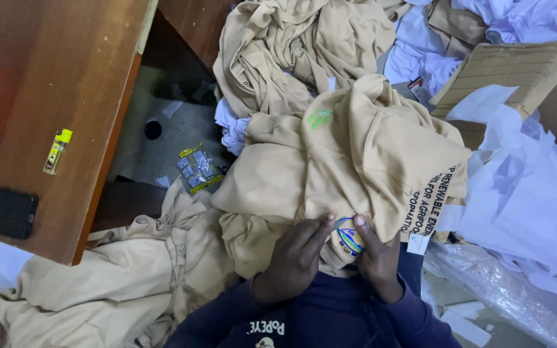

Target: A person is meticulously inspecting a tan sweatshirt, checking the printed text and a small logo tag for quality control.

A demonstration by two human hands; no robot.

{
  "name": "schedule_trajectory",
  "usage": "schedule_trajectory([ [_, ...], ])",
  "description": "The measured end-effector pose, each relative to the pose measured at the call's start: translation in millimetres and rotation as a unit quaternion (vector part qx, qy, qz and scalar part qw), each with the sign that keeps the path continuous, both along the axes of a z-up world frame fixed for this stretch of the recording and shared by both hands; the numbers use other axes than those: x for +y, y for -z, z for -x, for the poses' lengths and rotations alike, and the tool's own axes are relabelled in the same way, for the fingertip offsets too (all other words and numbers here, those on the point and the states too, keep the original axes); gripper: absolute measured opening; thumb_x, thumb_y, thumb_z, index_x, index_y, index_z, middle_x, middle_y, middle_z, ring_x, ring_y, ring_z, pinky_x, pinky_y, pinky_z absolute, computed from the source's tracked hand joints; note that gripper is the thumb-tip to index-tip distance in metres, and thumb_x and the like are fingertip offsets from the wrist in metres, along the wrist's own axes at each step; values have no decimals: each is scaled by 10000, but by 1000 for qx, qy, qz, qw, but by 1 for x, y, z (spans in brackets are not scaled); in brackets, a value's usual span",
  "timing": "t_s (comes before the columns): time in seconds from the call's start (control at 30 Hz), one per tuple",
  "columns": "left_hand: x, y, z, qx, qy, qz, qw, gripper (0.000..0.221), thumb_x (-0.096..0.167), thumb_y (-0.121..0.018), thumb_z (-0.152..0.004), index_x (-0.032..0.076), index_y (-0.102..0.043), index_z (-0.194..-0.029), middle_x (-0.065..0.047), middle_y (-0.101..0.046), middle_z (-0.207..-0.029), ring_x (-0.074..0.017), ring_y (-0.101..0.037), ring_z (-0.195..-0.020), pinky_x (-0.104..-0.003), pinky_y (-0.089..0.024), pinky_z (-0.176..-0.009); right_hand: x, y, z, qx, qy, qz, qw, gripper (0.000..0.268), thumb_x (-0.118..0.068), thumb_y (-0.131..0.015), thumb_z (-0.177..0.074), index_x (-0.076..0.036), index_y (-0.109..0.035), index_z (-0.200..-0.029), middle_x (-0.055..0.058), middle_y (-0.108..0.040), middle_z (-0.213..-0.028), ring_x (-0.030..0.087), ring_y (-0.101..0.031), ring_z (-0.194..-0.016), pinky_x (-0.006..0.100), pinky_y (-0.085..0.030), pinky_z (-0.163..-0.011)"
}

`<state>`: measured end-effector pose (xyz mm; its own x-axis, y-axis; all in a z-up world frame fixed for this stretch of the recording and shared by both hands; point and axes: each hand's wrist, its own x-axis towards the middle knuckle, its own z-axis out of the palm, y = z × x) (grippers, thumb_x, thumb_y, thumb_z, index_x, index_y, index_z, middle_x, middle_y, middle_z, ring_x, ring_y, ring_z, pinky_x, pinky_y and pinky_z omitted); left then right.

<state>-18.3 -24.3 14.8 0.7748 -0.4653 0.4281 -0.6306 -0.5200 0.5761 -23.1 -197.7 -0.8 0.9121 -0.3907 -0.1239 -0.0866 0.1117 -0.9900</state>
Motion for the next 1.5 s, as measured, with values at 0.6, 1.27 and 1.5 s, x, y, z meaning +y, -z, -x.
schedule_trajectory([
  [0.6, 4, -2, 0, 277, 57, 240, 929, 81, 128, -764, -980, 87, -772, -1049, -52, -576, -995, -186, -587, -916, -309, -482, -796, 1, -14, -7, 42, 25, 26, 998, 398, -273, -646, -1000, 8, -690, -1279, 139, -746, -1256, 220, -707, -1173, 350, -545, -1047],
  [1.27, 36, -3, -19, 376, -3, 94, 922, 251, 276, -670, -1018, 98, -570, -871, -21, -573, -812, -162, -570, -776, -342, -425, -728, -35, -32, -7, 85, 58, 160, 982, 464, -345, -496, -1076, -13, -649, -1361, 186, -638, -1467, 258, -549, -1433, 370, -379, -1218],
  [1.5, 16, -52, -1, 271, 59, 136, 951, 521, 99, -560, -1092, 78, -429, -1595, -172, -494, -1226, -328, -740, -1223, -387, -601, -1114, -28, -28, -3, 47, -196, 33, 979, 572, -404, -656, -938, -33, -668, -1372, 93, -742, -1330, 206, -660, -1261, 372, -504, -1102],
])
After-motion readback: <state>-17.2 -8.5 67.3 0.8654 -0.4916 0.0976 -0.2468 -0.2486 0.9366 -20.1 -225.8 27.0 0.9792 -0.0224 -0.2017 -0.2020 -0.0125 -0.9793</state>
